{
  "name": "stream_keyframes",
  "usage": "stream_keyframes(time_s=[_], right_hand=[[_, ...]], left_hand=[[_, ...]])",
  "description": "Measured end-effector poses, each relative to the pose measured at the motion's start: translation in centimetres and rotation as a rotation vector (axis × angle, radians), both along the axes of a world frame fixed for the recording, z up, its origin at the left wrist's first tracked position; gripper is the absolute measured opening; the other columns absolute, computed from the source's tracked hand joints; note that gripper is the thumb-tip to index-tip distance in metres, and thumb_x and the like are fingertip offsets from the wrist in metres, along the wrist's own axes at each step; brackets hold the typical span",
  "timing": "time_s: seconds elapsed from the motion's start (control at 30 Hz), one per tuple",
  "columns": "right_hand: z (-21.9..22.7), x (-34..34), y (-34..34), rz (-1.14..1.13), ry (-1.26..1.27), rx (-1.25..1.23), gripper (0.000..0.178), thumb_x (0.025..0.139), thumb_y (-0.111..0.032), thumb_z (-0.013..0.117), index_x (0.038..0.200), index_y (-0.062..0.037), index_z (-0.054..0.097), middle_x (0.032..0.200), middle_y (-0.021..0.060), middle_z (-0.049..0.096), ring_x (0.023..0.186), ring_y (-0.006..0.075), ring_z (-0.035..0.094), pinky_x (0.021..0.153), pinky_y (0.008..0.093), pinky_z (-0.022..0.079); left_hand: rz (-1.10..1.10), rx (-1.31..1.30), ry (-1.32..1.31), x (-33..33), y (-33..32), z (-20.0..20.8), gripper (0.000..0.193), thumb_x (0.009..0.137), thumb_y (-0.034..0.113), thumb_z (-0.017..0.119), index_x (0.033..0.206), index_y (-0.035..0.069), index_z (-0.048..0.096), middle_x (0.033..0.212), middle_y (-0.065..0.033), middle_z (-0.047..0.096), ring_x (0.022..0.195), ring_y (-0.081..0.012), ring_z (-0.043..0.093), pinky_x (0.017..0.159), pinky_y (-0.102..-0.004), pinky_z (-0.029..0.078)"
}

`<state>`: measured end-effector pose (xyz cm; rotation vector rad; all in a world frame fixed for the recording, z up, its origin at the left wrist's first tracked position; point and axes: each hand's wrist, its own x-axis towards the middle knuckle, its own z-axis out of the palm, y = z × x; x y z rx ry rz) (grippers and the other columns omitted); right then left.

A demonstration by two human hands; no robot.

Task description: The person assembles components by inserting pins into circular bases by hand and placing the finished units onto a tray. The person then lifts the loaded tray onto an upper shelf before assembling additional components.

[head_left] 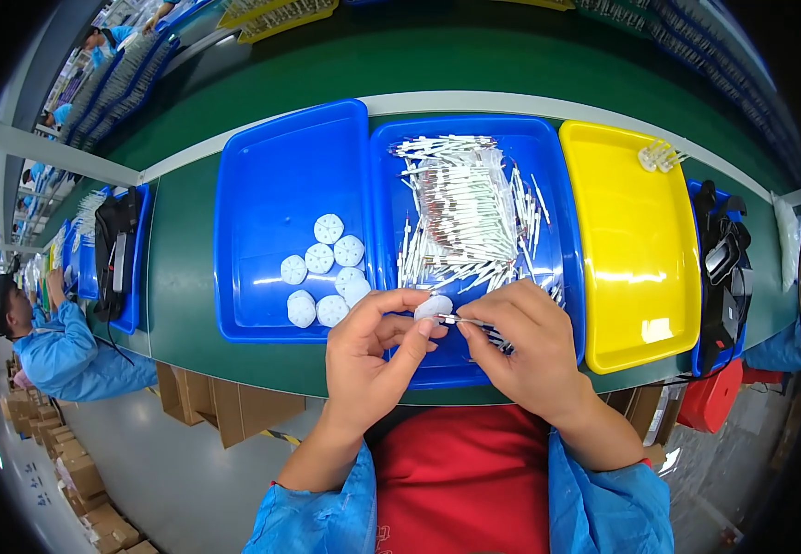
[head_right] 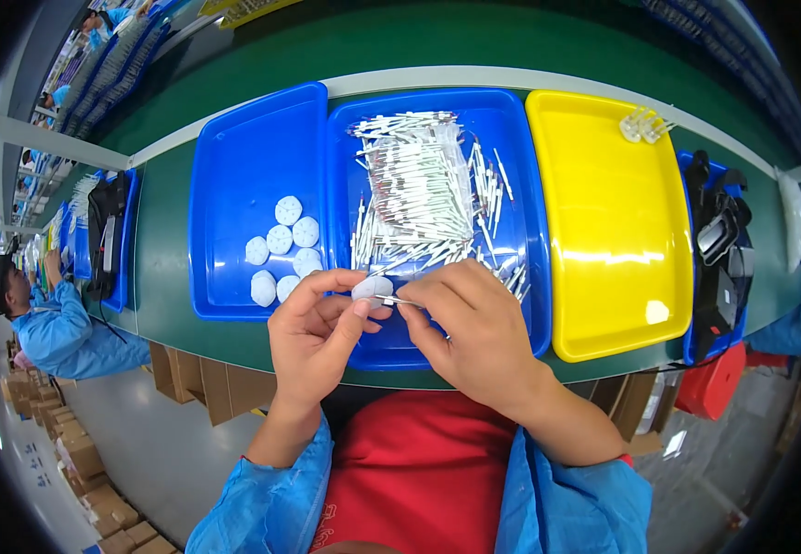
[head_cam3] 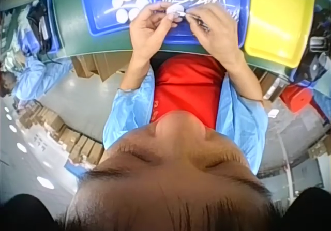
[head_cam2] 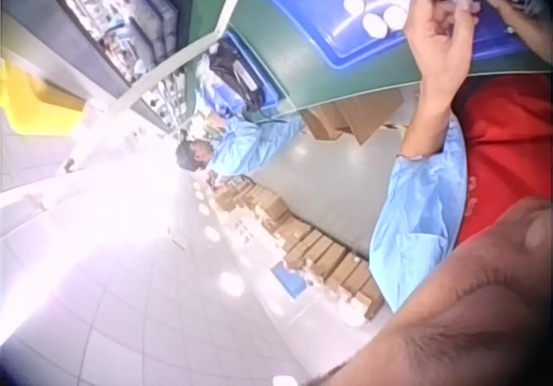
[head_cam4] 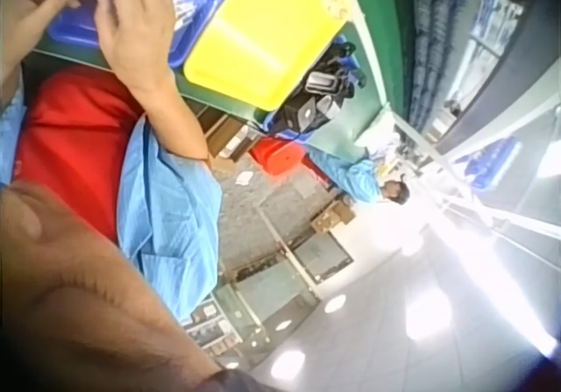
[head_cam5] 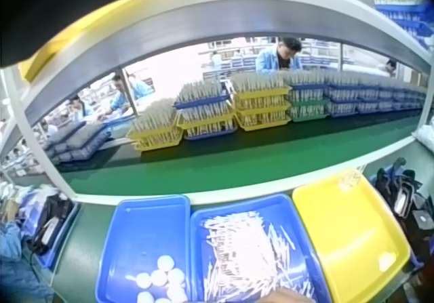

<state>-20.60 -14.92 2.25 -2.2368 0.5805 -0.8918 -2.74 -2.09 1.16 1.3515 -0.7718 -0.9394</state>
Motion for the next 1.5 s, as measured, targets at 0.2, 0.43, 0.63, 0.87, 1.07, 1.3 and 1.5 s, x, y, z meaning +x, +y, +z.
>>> stream_keyframes(time_s=[0.2, 0.43, 0.63, 0.87, 1.07, 1.3, 1.5], right_hand=[[0.4, -0.2, 0.1, 0.028, 0.012, 0.032, 0.018, 0.090, -0.001, 0.087, 0.106, -0.0036, 0.078, 0.096, 0.0113, 0.074, 0.085, 0.0317, 0.071, 0.073, 0.0425, 0.056], [0.3, -0.6, 0.4, -0.001, 0.015, 0.084, 0.018, 0.090, 0.000, 0.086, 0.107, -0.0032, 0.078, 0.092, 0.0118, 0.073, 0.079, 0.0294, 0.071, 0.068, 0.0412, 0.055], [0.1, -0.8, 0.4, 0.024, 0.073, 0.128, 0.016, 0.092, -0.003, 0.084, 0.107, -0.0022, 0.078, 0.086, 0.0118, 0.073, 0.072, 0.0276, 0.072, 0.064, 0.0395, 0.056], [0.7, -0.9, 0.4, 0.038, 0.085, 0.243, 0.015, 0.094, -0.005, 0.085, 0.107, -0.0015, 0.078, 0.083, 0.0113, 0.074, 0.069, 0.0251, 0.073, 0.062, 0.0372, 0.056], [0.2, -0.6, 1.0, 0.035, 0.071, 0.329, 0.013, 0.096, -0.006, 0.087, 0.105, -0.0021, 0.078, 0.083, 0.0094, 0.075, 0.067, 0.0222, 0.072, 0.059, 0.0346, 0.054], [0.0, -0.8, 1.9, 0.049, 0.024, 0.329, 0.014, 0.095, -0.005, 0.088, 0.102, -0.0033, 0.076, 0.084, 0.0101, 0.074, 0.069, 0.0250, 0.071, 0.061, 0.0377, 0.053], [-0.5, -0.7, 1.5, 0.070, 0.082, 0.139, 0.016, 0.093, -0.003, 0.086, 0.102, -0.0035, 0.072, 0.087, 0.0130, 0.074, 0.077, 0.0331, 0.073, 0.068, 0.0432, 0.056]], left_hand=[[-0.019, -0.021, 0.004, 0.1, 0.0, -0.4, 0.025, 0.110, -0.007, 0.069, 0.135, -0.008, 0.070, 0.131, -0.0179, 0.074, 0.112, -0.0259, 0.084, 0.093, -0.0355, 0.072], [-0.033, -0.053, -0.025, 0.1, 0.0, -0.7, 0.025, 0.111, -0.006, 0.066, 0.136, -0.009, 0.069, 0.132, -0.0183, 0.073, 0.114, -0.0274, 0.083, 0.094, -0.0364, 0.073], [-0.022, -0.077, -0.049, 0.0, 0.0, -1.0, 0.026, 0.108, -0.007, 0.073, 0.134, -0.008, 0.070, 0.129, -0.0182, 0.075, 0.114, -0.0268, 0.083, 0.097, -0.0346, 0.070], [-0.019, -0.128, -0.149, 0.2, -0.1, -1.3, 0.025, 0.099, -0.009, 0.083, 0.124, -0.006, 0.076, 0.125, -0.0172, 0.077, 0.114, -0.0223, 0.081, 0.097, -0.0329, 0.069], [-0.009, -0.107, -0.168, 0.0, -0.2, -1.0, 0.025, 0.096, -0.009, 0.086, 0.120, -0.005, 0.078, 0.124, -0.0162, 0.077, 0.111, -0.0210, 0.081, 0.096, -0.0322, 0.070], [-0.003, -0.111, -0.210, -0.2, -0.1, -1.0, 0.021, 0.095, -0.008, 0.086, 0.114, -0.005, 0.078, 0.114, -0.0122, 0.077, 0.097, -0.0169, 0.081, 0.083, -0.0288, 0.068], [-0.070, -0.062, -0.394, 0.1, -0.2, -0.5, 0.021, 0.094, -0.007, 0.086, 0.112, -0.005, 0.077, 0.111, -0.0127, 0.076, 0.094, -0.0166, 0.079, 0.081, -0.0283, 0.066]])
